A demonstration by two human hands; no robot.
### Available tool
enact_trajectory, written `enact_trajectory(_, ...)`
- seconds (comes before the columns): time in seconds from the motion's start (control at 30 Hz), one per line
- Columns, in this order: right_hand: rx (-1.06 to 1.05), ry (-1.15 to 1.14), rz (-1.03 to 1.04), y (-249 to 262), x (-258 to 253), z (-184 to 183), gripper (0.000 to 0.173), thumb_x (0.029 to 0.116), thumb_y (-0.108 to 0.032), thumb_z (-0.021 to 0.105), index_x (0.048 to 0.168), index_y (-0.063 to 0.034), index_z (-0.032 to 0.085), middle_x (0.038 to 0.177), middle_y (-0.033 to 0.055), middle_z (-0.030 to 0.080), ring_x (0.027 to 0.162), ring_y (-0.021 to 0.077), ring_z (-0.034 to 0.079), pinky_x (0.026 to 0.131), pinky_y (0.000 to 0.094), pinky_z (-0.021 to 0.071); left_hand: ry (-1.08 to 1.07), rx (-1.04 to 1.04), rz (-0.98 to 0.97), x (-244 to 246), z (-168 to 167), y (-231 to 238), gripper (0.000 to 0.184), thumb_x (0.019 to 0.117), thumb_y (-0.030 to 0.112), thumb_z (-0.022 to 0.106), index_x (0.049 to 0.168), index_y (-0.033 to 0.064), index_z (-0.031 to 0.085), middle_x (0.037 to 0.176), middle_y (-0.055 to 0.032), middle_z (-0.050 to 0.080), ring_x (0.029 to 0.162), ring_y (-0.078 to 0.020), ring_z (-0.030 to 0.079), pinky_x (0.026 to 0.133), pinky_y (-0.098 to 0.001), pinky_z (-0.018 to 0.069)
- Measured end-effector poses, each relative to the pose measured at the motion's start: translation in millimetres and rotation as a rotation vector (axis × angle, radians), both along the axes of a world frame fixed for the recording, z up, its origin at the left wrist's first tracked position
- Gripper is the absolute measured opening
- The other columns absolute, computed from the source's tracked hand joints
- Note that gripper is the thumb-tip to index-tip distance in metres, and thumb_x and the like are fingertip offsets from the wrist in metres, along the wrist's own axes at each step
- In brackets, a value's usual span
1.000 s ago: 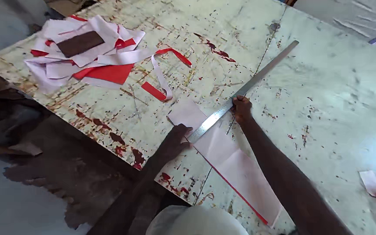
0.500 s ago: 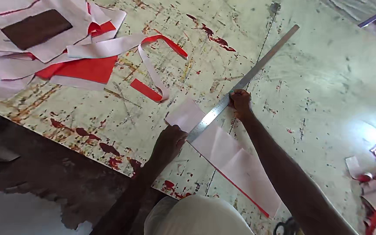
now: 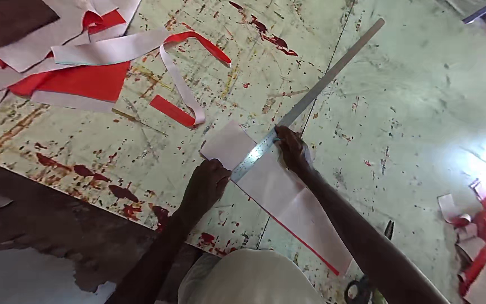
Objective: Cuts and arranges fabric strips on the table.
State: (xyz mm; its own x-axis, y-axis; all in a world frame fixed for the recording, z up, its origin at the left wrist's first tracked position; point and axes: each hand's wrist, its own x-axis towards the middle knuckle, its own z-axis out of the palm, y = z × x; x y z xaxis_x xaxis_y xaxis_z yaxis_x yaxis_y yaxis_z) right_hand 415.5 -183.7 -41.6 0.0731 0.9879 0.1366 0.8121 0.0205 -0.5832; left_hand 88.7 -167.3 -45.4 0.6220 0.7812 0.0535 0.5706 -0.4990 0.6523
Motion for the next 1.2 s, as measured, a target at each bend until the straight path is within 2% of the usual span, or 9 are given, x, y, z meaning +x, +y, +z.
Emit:
enact_trajectory(0.1, 0.034, 0.052, 0.038, 0.4, 5.5, -3.0, 0.037, 0.1048, -0.015, 0.051, 0.140, -0.0067, 0.059, 0.138, 0.0079, 0.065, 0.136, 0.0219, 0.056, 0.114, 0.0448, 0.0463, 0.014, 0.019, 0.012, 2.5, 3.9, -2.7, 0.018, 0.0988, 0.024, 0.063, 0.104, 0.0151, 0.078, 0.101, -0.0040, 0.065, 0.097, -0.0231, 0.062, 0.084, -0.0438, 0.0538)
enact_trajectory(0.2, 0.022, 0.139, 0.060, 2.1, 3.6, 8.9, 0.031, 0.1038, -0.017, 0.053, 0.130, -0.0038, 0.064, 0.134, 0.0089, 0.066, 0.133, 0.0216, 0.057, 0.114, 0.0437, 0.0459, 0.046, 0.035, 0.019, 13.2, 16.2, -18.8, 0.025, 0.1018, 0.026, 0.057, 0.114, 0.0137, 0.076, 0.118, -0.0066, 0.067, 0.110, -0.0259, 0.062, 0.093, -0.0462, 0.0535)
enact_trajectory(0.27, 0.032, 0.206, 0.078, -2.0, -10.8, 21.8, 0.023, 0.1007, -0.014, 0.059, 0.119, -0.0026, 0.069, 0.125, 0.0106, 0.068, 0.120, 0.0220, 0.063, 0.104, 0.0418, 0.0518, 0.063, 0.007, -0.009, 27.2, 25.0, -37.0, 0.031, 0.1030, 0.028, 0.053, 0.120, 0.0135, 0.074, 0.137, -0.0078, 0.063, 0.127, -0.0272, 0.058, 0.104, -0.0482, 0.0498)
enact_trajectory(0.33, -0.021, 0.297, 0.104, -6.7, -32.0, 32.5, 0.016, 0.0977, -0.011, 0.064, 0.108, -0.0019, 0.072, 0.109, 0.0107, 0.069, 0.094, 0.0170, 0.069, 0.081, 0.0345, 0.0609, 0.079, -0.029, -0.048, 41.6, 30.4, -54.2, 0.031, 0.1022, 0.028, 0.054, 0.123, 0.0127, 0.073, 0.150, -0.0097, 0.055, 0.141, -0.0293, 0.049, 0.112, -0.0511, 0.0434)
enact_trajectory(0.37, -0.061, 0.358, 0.125, -8.6, -41.3, 34.2, 0.015, 0.0966, -0.010, 0.066, 0.107, -0.0009, 0.073, 0.102, 0.0105, 0.069, 0.085, 0.0154, 0.069, 0.075, 0.0328, 0.0612, 0.083, -0.046, -0.054, 47.6, 31.3, -61.0, 0.032, 0.1016, 0.028, 0.056, 0.124, 0.0119, 0.072, 0.153, -0.0105, 0.052, 0.145, -0.0294, 0.044, 0.115, -0.0504, 0.0408)
enact_trajectory(0.53, -0.209, 0.441, 0.135, -3.9, -61.6, 29.0, 0.017, 0.0942, -0.010, 0.068, 0.108, -0.0008, 0.072, 0.084, 0.0069, 0.071, 0.067, 0.0115, 0.065, 0.064, 0.0306, 0.0577, 0.104, -0.035, -0.010, 58.0, 22.8, -75.9, 0.034, 0.1018, 0.032, 0.058, 0.124, 0.0092, 0.071, 0.155, -0.0126, 0.048, 0.147, -0.0301, 0.041, 0.116, -0.0478, 0.0403)
enact_trajectory(0.63, -0.252, 0.387, 0.133, 0.5, -60.9, 24.6, 0.015, 0.0931, -0.010, 0.068, 0.106, -0.0017, 0.072, 0.079, 0.0064, 0.069, 0.064, 0.0127, 0.063, 0.062, 0.0323, 0.0559, 0.156, -0.063, -0.011, 60.0, 26.4, -76.0, 0.036, 0.1015, 0.033, 0.059, 0.126, 0.0084, 0.070, 0.158, -0.0113, 0.045, 0.149, -0.0287, 0.038, 0.117, -0.0466, 0.0391)
enact_trajectory(0.87, -0.305, 0.362, 0.136, 4.3, -59.7, 27.5, 0.012, 0.0921, -0.011, 0.070, 0.102, -0.0050, 0.074, 0.080, 0.0043, 0.070, 0.067, 0.0116, 0.065, 0.064, 0.0332, 0.0565, 0.264, -0.062, -0.039, 65.5, 32.7, -76.3, 0.044, 0.1007, 0.037, 0.061, 0.133, 0.0069, 0.066, 0.160, -0.0122, 0.042, 0.151, -0.0301, 0.034, 0.119, -0.0458, 0.0367)
enact_trajectory(1.2, -0.283, 0.283, 0.243, 11.1, -72.0, 28.0, 0.013, 0.0918, -0.010, 0.069, 0.101, -0.0032, 0.074, 0.087, 0.0067, 0.071, 0.072, 0.0150, 0.067, 0.069, 0.0365, 0.0581, 0.273, -0.012, -0.048, 64.8, 31.9, -78.8, 0.044, 0.1005, 0.036, 0.060, 0.132, 0.0055, 0.066, 0.158, -0.0151, 0.044, 0.150, -0.0318, 0.036, 0.119, -0.0451, 0.0361)
